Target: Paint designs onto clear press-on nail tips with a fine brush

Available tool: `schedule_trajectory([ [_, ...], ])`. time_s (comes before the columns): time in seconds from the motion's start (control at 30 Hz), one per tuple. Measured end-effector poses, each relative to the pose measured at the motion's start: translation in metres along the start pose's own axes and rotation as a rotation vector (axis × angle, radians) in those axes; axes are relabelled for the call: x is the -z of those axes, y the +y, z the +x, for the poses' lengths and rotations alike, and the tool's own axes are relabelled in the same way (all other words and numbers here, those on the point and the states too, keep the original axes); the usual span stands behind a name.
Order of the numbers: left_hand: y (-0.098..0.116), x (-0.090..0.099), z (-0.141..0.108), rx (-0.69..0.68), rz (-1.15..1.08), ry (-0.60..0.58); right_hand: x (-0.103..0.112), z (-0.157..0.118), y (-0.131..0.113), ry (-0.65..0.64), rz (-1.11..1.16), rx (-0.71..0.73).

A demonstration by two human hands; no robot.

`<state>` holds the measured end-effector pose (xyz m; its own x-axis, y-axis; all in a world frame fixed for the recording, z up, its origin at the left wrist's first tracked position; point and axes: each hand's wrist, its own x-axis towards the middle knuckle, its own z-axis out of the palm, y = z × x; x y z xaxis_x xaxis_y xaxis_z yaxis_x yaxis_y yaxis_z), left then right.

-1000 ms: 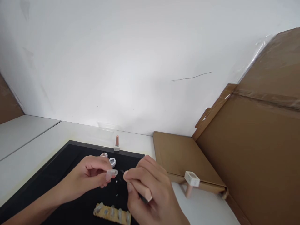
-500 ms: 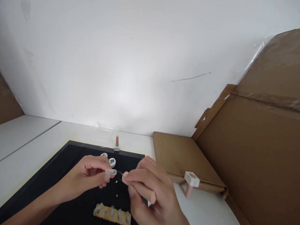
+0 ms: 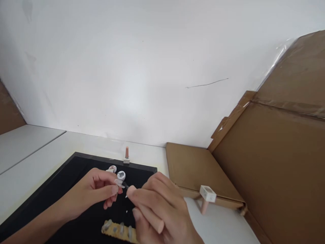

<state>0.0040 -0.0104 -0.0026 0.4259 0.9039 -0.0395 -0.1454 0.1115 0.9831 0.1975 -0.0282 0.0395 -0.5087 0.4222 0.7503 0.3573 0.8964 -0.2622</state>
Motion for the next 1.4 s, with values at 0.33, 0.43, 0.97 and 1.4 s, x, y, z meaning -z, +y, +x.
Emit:
schedule_trajectory([
  [0.33, -0.0018, -0.001, 0.0016, 0.033, -0.011, -0.015, 0.0028, 0.0004, -0.0034, -0.024, -0.083, 0.012],
  [0.43, -0.002, -0.0008, 0.0018, 0.032, -0.026, -0.015, 0.0033, 0.002, -0.0052, -0.048, -0.068, 0.021],
  [0.97, -0.0023, 0.0002, 0.0005, 0.03, -0.034, -0.006, 0.0012, 0.0007, -0.0056, -0.028, -0.031, -0.032],
  [1.4, 0.0015, -0.001, 0.0003, 0.042, -0.012, -0.002, 0.0011, 0.0, -0.004, -0.012, -0.007, -0.023],
])
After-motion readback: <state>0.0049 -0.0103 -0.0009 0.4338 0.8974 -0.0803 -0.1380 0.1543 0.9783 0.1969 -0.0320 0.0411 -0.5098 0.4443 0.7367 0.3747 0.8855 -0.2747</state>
